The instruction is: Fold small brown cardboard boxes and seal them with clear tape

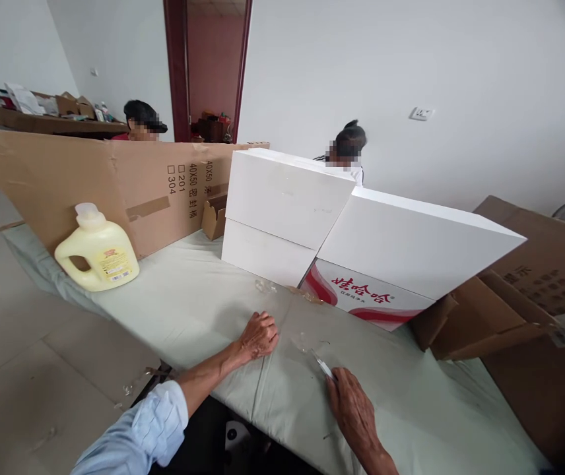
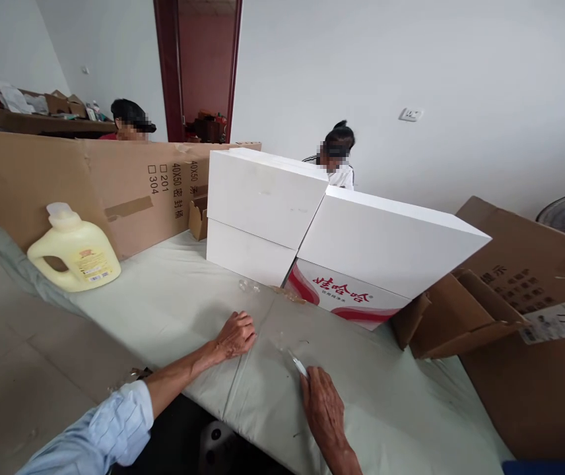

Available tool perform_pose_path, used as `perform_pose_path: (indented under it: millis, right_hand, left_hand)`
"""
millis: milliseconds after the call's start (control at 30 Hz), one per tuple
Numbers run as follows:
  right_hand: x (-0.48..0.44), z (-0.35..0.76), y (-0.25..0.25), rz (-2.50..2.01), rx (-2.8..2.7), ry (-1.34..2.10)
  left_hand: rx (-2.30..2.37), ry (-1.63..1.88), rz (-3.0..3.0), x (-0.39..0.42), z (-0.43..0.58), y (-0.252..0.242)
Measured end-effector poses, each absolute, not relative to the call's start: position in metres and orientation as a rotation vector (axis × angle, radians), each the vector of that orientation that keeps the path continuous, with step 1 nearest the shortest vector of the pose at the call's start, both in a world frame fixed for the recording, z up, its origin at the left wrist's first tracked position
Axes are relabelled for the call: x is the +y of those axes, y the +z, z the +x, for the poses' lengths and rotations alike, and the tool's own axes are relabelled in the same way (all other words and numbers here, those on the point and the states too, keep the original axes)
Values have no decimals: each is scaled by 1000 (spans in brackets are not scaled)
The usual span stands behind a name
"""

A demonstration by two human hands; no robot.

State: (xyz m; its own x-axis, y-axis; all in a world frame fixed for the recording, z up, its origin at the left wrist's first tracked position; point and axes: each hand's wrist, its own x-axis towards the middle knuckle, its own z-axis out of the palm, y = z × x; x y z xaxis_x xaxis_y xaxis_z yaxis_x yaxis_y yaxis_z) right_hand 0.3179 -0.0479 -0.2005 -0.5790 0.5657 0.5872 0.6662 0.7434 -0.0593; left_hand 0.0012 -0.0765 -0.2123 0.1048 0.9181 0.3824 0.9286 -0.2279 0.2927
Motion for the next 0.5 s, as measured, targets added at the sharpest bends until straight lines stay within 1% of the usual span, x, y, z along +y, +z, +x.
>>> perform_pose_path:
  millis: [133,300,400,500]
  right_hand:
    - [-31,284,-202,-852,-2377,-229]
    - [-25,272,-214,-831,-2369,-211]
    - [-24,275,-219,-815,-2352,-205]
    - [-21,278,-221,-815,-2333,-197]
  left_hand:
    - [-1955,-807,-2309,-126,-6,-214]
    - [-2121,-814,-2165,-179,-55,-213]
    - [-2243,-774,-2088,-192,-91,-211]
    - [-2369,-708,-2026,-186,-131,-205]
